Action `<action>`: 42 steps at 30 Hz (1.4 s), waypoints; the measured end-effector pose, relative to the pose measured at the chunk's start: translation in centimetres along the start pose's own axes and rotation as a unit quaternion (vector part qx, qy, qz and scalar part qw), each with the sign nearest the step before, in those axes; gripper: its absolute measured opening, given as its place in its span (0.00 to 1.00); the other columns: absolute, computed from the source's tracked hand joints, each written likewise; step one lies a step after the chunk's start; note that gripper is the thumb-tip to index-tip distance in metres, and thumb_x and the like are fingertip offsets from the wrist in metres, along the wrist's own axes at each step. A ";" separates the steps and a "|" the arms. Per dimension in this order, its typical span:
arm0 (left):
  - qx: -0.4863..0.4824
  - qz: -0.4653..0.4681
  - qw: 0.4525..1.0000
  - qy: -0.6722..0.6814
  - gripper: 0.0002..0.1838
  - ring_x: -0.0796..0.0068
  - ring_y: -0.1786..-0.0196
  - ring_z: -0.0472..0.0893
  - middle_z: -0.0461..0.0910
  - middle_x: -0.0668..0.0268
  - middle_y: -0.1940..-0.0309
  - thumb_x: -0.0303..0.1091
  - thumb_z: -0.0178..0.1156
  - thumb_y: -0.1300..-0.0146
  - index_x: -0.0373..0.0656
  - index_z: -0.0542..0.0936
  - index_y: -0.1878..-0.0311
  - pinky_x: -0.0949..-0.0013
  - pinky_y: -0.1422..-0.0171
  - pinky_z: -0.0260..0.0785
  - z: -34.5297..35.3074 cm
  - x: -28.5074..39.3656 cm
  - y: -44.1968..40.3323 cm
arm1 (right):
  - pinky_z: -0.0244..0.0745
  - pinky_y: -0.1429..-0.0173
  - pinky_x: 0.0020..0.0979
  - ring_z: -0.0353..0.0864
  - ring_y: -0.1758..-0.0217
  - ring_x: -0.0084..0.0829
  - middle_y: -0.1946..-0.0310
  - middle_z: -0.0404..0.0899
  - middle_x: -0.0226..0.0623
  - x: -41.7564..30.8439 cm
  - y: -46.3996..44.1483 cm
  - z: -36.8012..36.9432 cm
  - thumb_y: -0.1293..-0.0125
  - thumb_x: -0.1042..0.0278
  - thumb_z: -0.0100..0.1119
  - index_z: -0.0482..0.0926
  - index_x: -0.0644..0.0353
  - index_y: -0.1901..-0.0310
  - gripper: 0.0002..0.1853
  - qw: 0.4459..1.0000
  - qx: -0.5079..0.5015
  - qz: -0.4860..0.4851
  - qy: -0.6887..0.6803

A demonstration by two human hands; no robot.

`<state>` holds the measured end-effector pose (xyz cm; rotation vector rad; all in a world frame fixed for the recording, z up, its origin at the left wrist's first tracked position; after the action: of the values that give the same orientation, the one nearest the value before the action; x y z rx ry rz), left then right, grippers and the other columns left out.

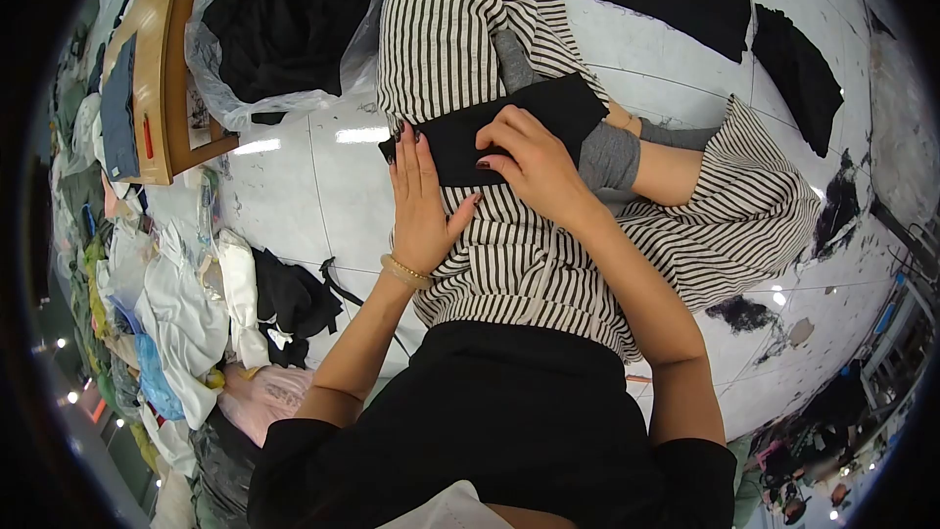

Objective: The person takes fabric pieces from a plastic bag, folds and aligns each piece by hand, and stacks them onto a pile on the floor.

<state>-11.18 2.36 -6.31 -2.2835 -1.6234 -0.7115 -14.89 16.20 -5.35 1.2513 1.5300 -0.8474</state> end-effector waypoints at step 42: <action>0.039 -0.093 0.899 0.426 0.18 0.75 0.48 0.78 0.80 0.68 0.54 0.15 0.54 0.41 0.42 0.84 0.51 0.73 0.46 0.69 -6.8 -9.4 -2.7 | 0.67 0.56 0.21 0.71 0.65 0.22 0.68 0.70 0.33 2.6 -0.2 -0.9 0.28 0.72 0.50 0.71 0.68 0.66 0.09 0.993 0.026 0.066 -0.099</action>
<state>-17.85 -7.50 -5.63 -1.4036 -1.3689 -1.4030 -15.33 17.79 -7.58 1.2508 1.2612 -0.9019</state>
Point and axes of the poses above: each hand's wrist, its own y-axis away from the middle knuckle, its own z-axis out of the palm, x = y × z, the point moved 10 cm from there along -y, towards the middle knuckle
